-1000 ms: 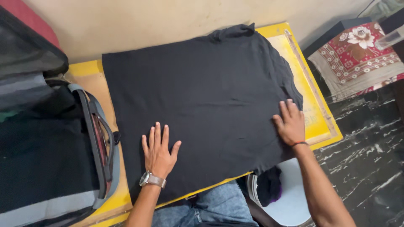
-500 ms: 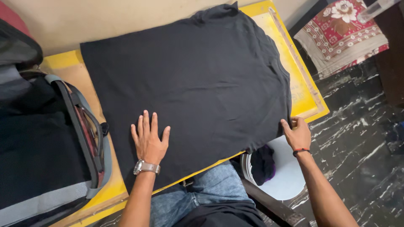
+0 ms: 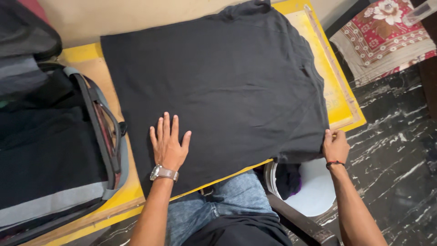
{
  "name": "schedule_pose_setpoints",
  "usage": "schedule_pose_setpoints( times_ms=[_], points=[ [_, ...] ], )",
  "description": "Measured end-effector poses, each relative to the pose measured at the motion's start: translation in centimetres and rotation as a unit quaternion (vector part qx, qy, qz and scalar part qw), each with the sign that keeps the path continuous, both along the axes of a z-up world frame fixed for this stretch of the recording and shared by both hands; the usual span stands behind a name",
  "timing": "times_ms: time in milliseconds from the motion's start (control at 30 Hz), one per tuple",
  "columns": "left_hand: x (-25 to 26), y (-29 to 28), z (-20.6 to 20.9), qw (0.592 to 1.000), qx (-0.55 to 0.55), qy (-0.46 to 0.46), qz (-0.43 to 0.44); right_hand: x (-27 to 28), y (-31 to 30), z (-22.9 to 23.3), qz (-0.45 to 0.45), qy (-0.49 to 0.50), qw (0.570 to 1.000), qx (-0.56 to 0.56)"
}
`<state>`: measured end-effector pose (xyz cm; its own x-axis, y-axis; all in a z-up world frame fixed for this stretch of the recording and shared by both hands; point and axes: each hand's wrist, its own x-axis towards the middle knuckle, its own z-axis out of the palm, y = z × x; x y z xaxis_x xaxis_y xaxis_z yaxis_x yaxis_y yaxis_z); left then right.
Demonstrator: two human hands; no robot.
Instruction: The person folds a pair of black pants and a black t-shirt on a yellow table, then places the folded items into an open suitcase. The person handles the garments one at a time, smoothing and folding them neatly before packing.
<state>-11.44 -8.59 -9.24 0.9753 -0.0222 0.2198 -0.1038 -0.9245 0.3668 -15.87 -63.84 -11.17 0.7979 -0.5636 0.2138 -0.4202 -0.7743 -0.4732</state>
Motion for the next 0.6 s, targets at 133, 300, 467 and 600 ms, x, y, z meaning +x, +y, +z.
schedule_pose_setpoints(
  times_ms=[133, 300, 467, 600],
  points=[
    [0.0, 0.0, 0.1, 1.0, -0.006, 0.0, 0.003, 0.9, 2.8, 3.0, 0.087, -0.044, 0.984, -0.146],
    [-0.5, -0.2, 0.2, 1.0, 0.016, -0.001, 0.011, 5.3, 6.2, 5.3, 0.241, -0.054, 0.965, -0.093],
    [-2.5, 0.0, 0.1, 1.0, 0.004, 0.001, 0.013, 8.8, 8.3, 3.8, 0.295, -0.078, 0.944, -0.125],
    [-4.6, 3.1, 0.5, 0.996, 0.023, 0.021, 0.081, 9.1, 8.3, 2.6, 0.277, -0.097, 0.947, -0.128]
  ],
)
